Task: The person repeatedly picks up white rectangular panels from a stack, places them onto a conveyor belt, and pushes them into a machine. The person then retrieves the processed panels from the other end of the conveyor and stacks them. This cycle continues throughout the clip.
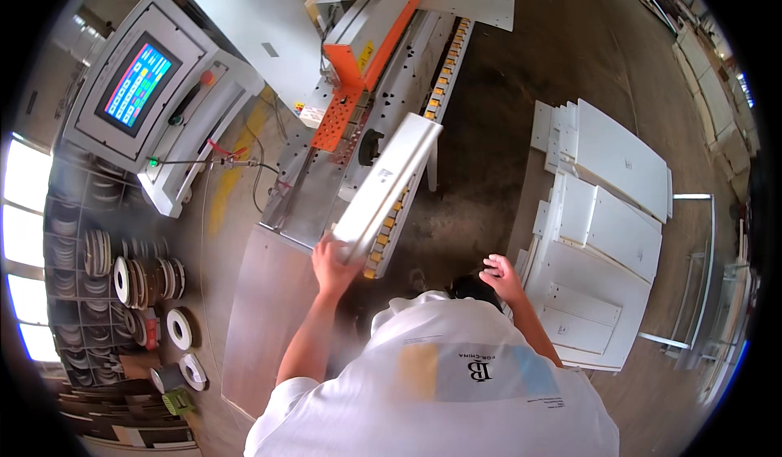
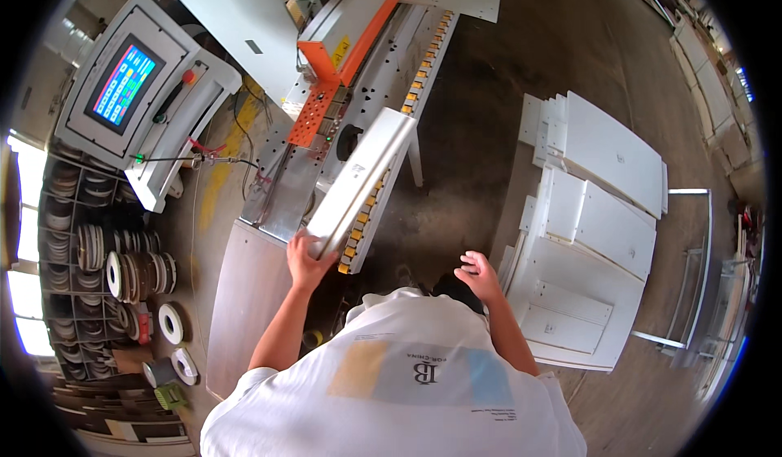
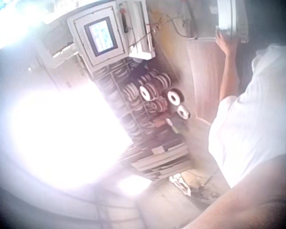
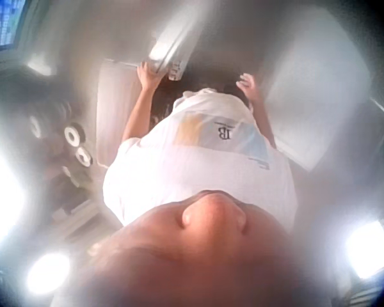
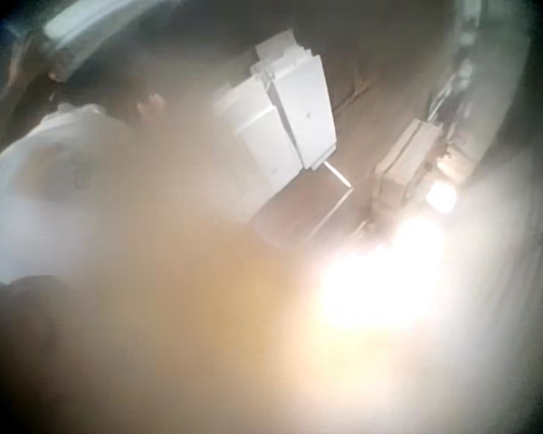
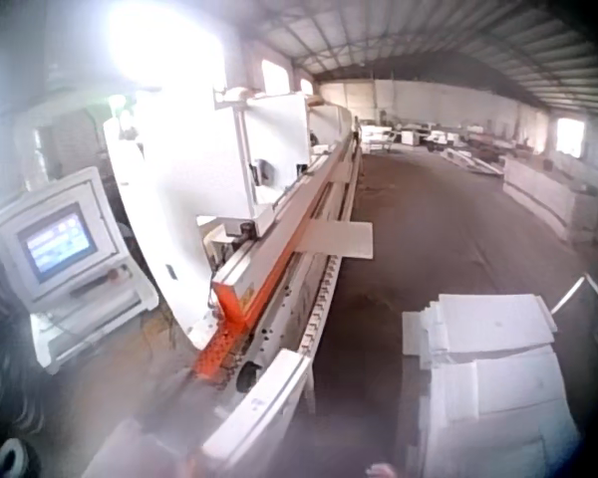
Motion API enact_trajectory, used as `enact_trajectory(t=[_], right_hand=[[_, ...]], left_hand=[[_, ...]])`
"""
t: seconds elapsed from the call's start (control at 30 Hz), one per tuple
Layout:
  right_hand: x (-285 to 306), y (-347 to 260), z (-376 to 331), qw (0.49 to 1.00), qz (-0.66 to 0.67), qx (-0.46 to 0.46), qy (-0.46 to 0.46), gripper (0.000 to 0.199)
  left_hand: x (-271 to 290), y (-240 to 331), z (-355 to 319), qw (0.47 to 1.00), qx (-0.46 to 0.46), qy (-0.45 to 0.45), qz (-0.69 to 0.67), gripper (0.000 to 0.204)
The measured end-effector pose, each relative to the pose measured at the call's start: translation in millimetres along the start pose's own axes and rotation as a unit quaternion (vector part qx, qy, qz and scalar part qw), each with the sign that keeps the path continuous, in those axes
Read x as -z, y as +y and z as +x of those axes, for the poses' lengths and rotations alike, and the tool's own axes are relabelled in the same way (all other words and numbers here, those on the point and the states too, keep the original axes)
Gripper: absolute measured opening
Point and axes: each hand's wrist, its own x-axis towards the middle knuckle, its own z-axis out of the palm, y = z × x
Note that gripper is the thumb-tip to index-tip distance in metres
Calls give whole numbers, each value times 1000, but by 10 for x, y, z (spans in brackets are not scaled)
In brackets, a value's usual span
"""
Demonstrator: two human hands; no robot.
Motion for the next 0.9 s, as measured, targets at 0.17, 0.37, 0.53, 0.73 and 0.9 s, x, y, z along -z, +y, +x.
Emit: enact_trajectory(t=[0.17, 0.37, 0.53, 0.73, 0.9], right_hand=[[-15, 139, 18, 1000, -4, 5, 3, 57], [-6, 173, 60, 998, -66, -10, 20, 58], [138, 514, 24, 993, -103, -38, 35, 60], [426, 1081, -333, 990, -82, -105, 52, 62], [470, 1065, -711, 969, -152, -184, 64, 65]], left_hand=[[159, -620, 254, 994, 57, 41, 79, 50], [107, -875, 539, 992, 14, 59, 111, 41], [63, -841, 692, 981, 37, 66, 177, 36], [13, -813, 796, 977, 64, 50, 197, 35], [47, -767, 810, 974, 80, 32, 209, 37]])
